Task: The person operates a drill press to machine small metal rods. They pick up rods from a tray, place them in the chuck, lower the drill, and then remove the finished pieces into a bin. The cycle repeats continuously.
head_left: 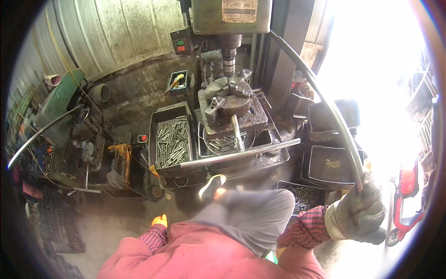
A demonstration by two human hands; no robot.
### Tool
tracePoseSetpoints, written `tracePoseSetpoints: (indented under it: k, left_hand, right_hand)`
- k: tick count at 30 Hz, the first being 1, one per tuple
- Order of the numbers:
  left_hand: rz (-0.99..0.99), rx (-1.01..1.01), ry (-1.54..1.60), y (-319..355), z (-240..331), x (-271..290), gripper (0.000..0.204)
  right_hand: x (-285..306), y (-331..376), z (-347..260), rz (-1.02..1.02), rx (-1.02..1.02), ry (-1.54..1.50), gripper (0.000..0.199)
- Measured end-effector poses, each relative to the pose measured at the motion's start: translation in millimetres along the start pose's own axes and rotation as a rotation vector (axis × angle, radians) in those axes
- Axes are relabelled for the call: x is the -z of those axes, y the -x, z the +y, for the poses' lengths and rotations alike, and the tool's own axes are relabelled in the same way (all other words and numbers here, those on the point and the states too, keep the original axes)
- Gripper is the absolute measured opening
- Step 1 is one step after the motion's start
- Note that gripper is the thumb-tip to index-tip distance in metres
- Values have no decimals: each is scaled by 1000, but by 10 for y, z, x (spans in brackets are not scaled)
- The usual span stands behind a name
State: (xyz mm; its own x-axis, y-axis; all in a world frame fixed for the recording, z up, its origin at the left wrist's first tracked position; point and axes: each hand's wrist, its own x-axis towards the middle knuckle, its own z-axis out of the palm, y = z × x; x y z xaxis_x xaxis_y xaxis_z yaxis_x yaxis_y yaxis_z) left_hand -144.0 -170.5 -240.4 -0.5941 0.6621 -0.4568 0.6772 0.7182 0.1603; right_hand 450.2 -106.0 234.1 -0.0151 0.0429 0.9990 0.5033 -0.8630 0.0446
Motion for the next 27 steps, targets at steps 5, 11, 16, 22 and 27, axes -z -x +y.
tracePoseSetpoints:
  k: [5, 11, 16, 22, 27]
  left_hand:
    - [4, 35, 39, 48, -15, -21, 58]
    - [-33, 50, 13, 5, -17, -29, 59]
    - [-106, 90, -21, -32, -38, -108, 62]
    - [-165, 62, 56, -36, -66, -207, 60]
    - [-213, 120, 41, -91, -41, -283, 61]
  right_hand:
    - [-87, -131, 101, -44, -3, -85, 26]
    - [-73, -274, 97, -94, -6, -219, 20]
    - [-114, -348, 92, -161, -259, -1306, 19]
    - [-303, -393, 296, 35, 191, -12, 40]
    - [-409, -456, 394, 129, 283, 121, 38]
